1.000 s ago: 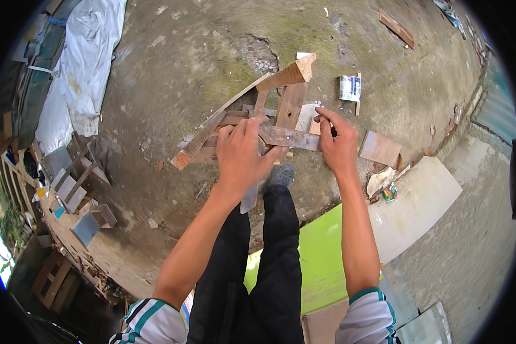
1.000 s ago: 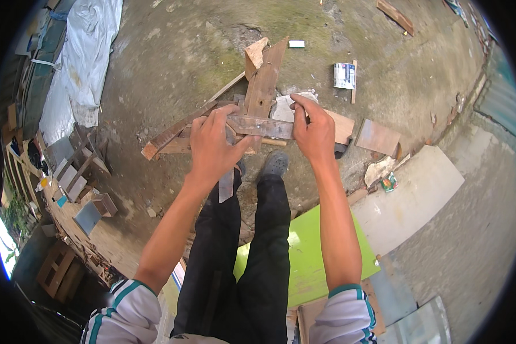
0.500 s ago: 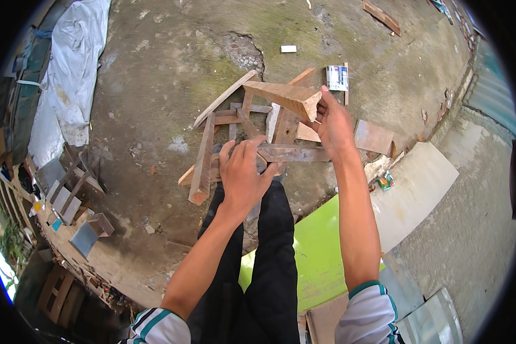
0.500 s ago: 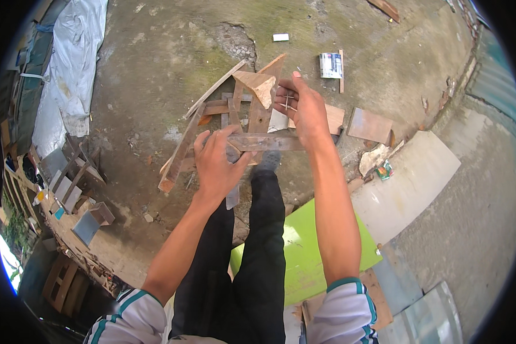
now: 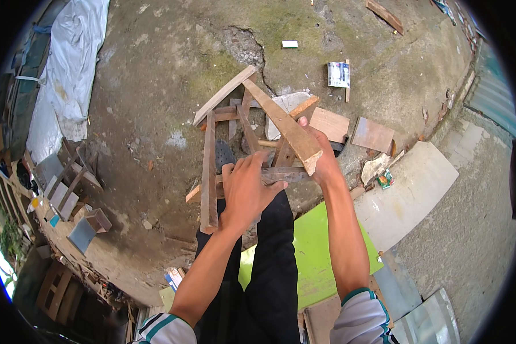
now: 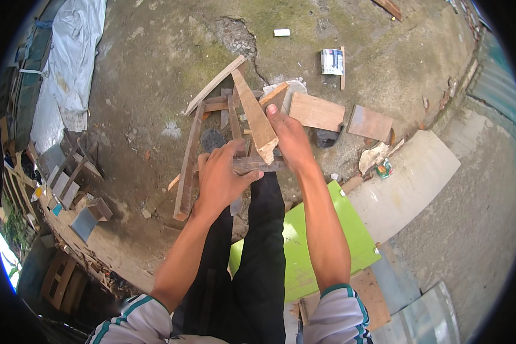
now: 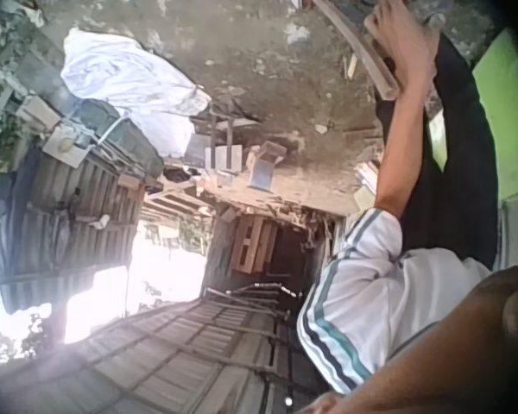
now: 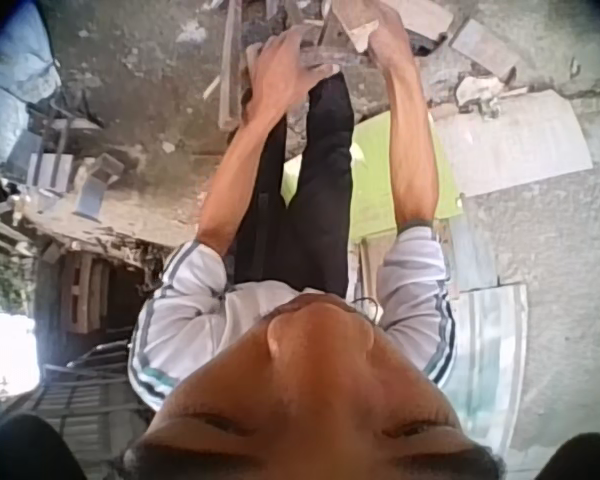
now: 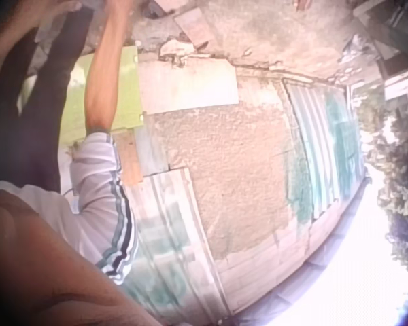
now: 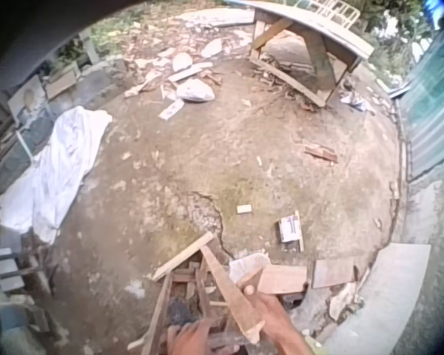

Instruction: The person assembles a small wooden frame by aligning vertical and horizontal pieces, then hammers nails to secure them. They place flat wooden boards onto the frame and fasten them with additional nails.

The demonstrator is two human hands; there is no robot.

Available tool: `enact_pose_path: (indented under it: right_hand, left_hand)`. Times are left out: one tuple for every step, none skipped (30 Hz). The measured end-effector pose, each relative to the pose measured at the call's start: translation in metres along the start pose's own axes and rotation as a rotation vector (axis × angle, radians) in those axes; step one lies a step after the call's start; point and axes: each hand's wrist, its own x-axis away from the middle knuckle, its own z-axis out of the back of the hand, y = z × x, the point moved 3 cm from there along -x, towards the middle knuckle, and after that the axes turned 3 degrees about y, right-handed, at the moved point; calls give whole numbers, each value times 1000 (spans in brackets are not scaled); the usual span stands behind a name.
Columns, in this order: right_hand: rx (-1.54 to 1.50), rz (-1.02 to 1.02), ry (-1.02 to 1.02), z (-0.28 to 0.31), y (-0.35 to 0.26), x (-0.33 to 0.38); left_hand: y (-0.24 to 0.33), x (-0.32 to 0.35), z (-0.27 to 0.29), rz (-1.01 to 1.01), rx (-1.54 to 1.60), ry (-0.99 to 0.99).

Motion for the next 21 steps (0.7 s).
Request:
enact_pose_path:
  right_hand:
    - [-5,-24,-22,1,0,4]
    - [-11,-47,-43,3,2,7]
    - [-42,-50,-67,4,3,8]
    - [-74,-53,-91,4,5,9]
    - [-106,-56,-114,5,6,10]
    - [-102,-65,-122,6,7,10]
    - [-99,-75,-130,6,8,11]
    - [-97,-84,-137,7,9,11]
    - [-93,-71,-143,9,11,10]
    - [-89,-57,-150,10,13,9]
    - [-85,-44,-156,11,14,8]
    - [-126,-24,-119,13,14,7]
    - [-166,-3,-82,13,15,6]
    - [-206,16,-45,13,15,5]
    - [-176,32,-12,13,13,7]
    - [-144,48,20,12,8,10]
    - [-139,71,34,11,10,10]
    - [-134,94,52,11,11,10]
    - [-155,126,52,10,20,7]
    - [-176,157,52,9,24,5]
    - [-210,154,41,7,24,5]
  left_hand:
    - [-1,-2,-2,-7,-9,-52]
    - [-3,-3,-4,-14,-19,-103]
    - [-3,-5,-6,-21,-29,-156]
    - [-2,-8,-9,7,-38,-194]
    - [1,-12,-11,35,-47,-232]
    - [2,-14,-13,64,-57,-268]
    - [-1,-15,-16,52,32,-271]
    - [-8,-15,-22,40,120,-274]
    - [-12,-16,-24,26,206,-276]
    - [-15,-16,-27,42,224,-285]
    - [-17,-15,-30,59,242,-294]
    - [-18,-15,-32,76,258,-303]
    - [-18,-14,-33,66,264,-286]
    - [-17,-12,-34,56,270,-268]
    - [-17,-11,-35,47,278,-249]
    - [-18,-9,-37,59,296,-240]
    - [-20,-7,-38,71,314,-229]
    - [-19,-6,-38,80,333,-222]
    - [-18,-6,-38,87,335,-239]
    - [-17,-5,-36,94,337,-256]
    - [-15,-5,-35,101,339,-270]
